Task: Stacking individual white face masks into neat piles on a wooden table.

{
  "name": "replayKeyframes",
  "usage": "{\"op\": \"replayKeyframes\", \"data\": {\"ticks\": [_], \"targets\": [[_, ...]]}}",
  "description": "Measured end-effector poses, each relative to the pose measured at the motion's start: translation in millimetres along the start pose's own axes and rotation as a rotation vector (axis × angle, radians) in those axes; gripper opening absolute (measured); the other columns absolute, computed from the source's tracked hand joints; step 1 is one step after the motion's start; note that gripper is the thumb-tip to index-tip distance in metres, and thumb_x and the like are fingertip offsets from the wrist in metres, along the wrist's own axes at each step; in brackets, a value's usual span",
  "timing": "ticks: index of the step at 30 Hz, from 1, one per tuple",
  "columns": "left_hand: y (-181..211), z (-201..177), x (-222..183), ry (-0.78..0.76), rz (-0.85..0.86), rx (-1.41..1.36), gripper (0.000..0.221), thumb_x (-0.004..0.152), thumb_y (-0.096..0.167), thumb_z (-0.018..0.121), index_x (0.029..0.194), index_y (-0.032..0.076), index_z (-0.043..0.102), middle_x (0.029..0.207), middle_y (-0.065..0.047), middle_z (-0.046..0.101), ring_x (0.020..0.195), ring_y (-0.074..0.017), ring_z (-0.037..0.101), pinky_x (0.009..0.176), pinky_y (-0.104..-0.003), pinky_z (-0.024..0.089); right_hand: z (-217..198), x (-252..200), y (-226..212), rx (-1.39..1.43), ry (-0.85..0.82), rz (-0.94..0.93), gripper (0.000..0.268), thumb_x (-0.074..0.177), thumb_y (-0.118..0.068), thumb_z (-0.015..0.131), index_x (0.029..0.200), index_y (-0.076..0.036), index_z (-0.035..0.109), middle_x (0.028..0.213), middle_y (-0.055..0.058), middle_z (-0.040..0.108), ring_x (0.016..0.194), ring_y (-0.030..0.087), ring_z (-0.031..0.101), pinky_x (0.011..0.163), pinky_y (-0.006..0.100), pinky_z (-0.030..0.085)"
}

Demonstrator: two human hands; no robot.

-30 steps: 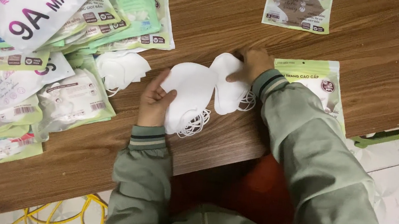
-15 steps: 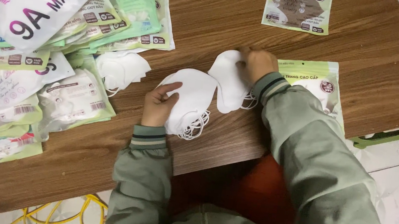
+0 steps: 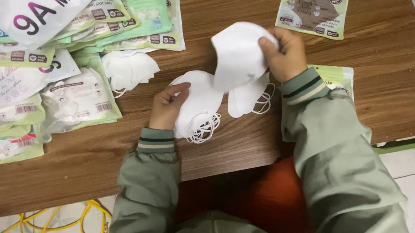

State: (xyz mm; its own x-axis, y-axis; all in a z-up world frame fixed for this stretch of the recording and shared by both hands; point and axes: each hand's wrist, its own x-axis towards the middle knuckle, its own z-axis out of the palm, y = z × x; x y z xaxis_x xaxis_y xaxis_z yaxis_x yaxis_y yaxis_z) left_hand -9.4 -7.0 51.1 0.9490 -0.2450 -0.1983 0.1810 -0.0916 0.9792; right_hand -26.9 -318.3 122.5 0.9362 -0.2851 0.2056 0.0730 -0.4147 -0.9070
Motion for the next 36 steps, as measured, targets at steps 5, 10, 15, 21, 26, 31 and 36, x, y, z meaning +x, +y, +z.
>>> {"op": "replayKeyframes", "data": {"ticks": [5,10,15,21,26,31,36], "targets": [[-16,0,3,-0.096,0.069,-0.315,0.029,0.105,0.019,0.064,0.126,-0.001,0.071,0.115,-0.015,0.068,0.102,-0.0165,0.059,0.095,-0.035,0.054,39,-15,37,0.167,-0.147,0.139,0.009,0.098,-0.013,0.07,0.104,-0.007,0.071,0.074,0.005,0.067,0.059,0.013,0.062,0.052,0.025,0.053],[-75,-6,33,-0.053,0.014,-0.361,0.019,0.101,0.02,0.072,0.108,0.002,0.074,0.078,-0.004,0.067,0.063,-0.0095,0.059,0.062,-0.019,0.053,81,-32,37,0.245,-0.283,0.276,0.017,0.098,-0.013,0.069,0.107,0.001,0.069,0.079,0.017,0.069,0.05,0.022,0.068,0.039,0.031,0.062],[-41,6,17,0.002,0.022,-0.451,0.017,0.102,0.014,0.07,0.1,-0.002,0.075,0.079,-0.009,0.071,0.067,-0.0119,0.065,0.066,-0.026,0.058,74,-37,5,0.206,-0.323,0.344,0.028,0.093,-0.017,0.076,0.112,0.003,0.069,0.088,0.02,0.066,0.055,0.02,0.069,0.045,0.025,0.064],[-42,6,20,0.013,0.004,-0.505,0.02,0.098,0.015,0.075,0.099,-0.005,0.072,0.085,-0.011,0.071,0.076,-0.016,0.069,0.071,-0.029,0.062,27,-7,39,-0.784,-0.164,-0.073,0.045,0.094,-0.036,0.074,0.127,-0.005,0.067,0.114,0.021,0.069,0.112,0.043,0.065,0.093,0.053,0.055],[-49,1,27,-0.02,-0.031,-0.499,0.019,0.1,0.015,0.073,0.1,-0.005,0.073,0.085,-0.016,0.074,0.076,-0.0202,0.072,0.072,-0.034,0.064,15,4,46,-0.85,-0.346,0.132,0.095,0.082,-0.056,0.081,0.154,-0.008,0.042,0.138,0.024,0.055,0.135,0.044,0.049,0.108,0.057,0.046],[-33,6,17,0.002,-0.023,-0.515,0.021,0.099,0.015,0.073,0.101,-0.006,0.072,0.087,-0.019,0.074,0.079,-0.0247,0.073,0.075,-0.038,0.064,19,6,37,-0.799,-0.351,0.117,0.096,0.08,-0.045,0.085,0.155,-0.005,0.04,0.14,0.027,0.058,0.134,0.046,0.051,0.109,0.058,0.043],[-30,6,16,0.013,-0.013,-0.512,0.02,0.099,0.014,0.074,0.099,-0.005,0.073,0.088,-0.02,0.074,0.079,-0.0251,0.074,0.074,-0.037,0.065,15,1,17,-0.865,-0.361,0.232,0.085,0.08,-0.052,0.084,0.147,-0.012,0.052,0.139,0.013,0.062,0.133,0.036,0.052,0.106,0.051,0.043]]}}
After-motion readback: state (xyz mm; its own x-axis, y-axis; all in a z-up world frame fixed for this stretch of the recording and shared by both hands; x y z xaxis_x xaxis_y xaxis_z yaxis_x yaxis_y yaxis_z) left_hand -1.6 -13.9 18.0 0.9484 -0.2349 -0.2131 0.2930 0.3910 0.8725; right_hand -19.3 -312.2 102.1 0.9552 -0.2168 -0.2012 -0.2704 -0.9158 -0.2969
